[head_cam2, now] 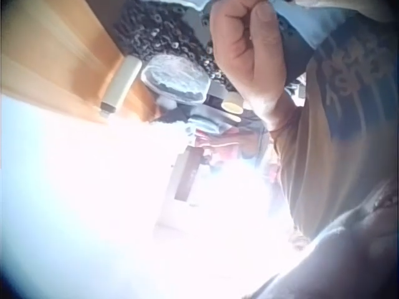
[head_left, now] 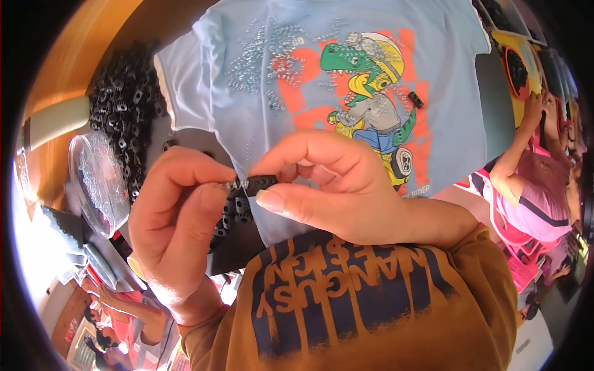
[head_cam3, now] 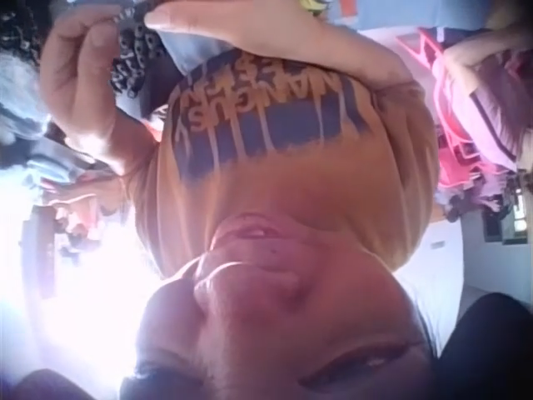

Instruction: Assembling small plastic components by snapping a clear insert into a black housing.

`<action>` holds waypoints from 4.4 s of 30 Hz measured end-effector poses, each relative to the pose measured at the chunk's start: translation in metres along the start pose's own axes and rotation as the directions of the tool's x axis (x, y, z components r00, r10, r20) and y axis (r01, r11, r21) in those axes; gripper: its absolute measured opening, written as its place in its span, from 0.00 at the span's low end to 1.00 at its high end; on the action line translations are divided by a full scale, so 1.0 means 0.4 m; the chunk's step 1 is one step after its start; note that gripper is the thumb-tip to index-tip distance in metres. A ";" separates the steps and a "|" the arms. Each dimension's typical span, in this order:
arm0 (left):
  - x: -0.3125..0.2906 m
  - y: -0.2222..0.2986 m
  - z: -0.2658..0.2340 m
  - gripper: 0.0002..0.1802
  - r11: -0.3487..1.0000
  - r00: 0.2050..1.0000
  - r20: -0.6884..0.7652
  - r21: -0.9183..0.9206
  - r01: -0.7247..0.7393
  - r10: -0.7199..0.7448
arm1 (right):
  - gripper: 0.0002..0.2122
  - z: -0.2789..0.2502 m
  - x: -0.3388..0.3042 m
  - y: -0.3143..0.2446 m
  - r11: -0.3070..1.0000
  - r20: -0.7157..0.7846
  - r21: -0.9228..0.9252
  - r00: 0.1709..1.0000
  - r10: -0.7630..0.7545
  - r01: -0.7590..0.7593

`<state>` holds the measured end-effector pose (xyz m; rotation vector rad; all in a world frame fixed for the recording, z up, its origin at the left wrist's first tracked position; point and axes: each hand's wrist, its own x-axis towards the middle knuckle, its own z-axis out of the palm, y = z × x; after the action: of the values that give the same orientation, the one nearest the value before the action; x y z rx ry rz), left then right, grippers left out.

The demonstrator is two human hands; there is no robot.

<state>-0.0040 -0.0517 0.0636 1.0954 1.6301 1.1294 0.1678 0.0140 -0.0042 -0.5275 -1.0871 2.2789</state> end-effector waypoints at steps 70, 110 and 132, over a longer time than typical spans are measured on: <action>-0.029 -0.131 -0.124 0.08 0.674 0.876 -0.076 0.671 -0.309 0.477 | 0.16 0.014 0.020 0.043 0.685 0.253 -0.661 0.950 -0.183 0.308; 0.034 -0.200 -0.227 0.10 0.567 0.968 -0.124 0.823 -0.022 0.219 | 0.15 0.016 0.015 0.023 0.831 0.208 -0.545 0.978 0.008 0.109; -0.043 -0.055 -0.066 0.08 0.992 0.992 0.119 -0.110 0.058 -0.045 | 0.10 0.012 -0.003 0.028 0.960 0.159 -0.266 0.986 -0.050 0.092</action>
<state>-0.0286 -0.0785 0.0514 1.0214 1.4782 1.0902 0.1626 0.0047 -0.0104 -0.4181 -1.4850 2.1462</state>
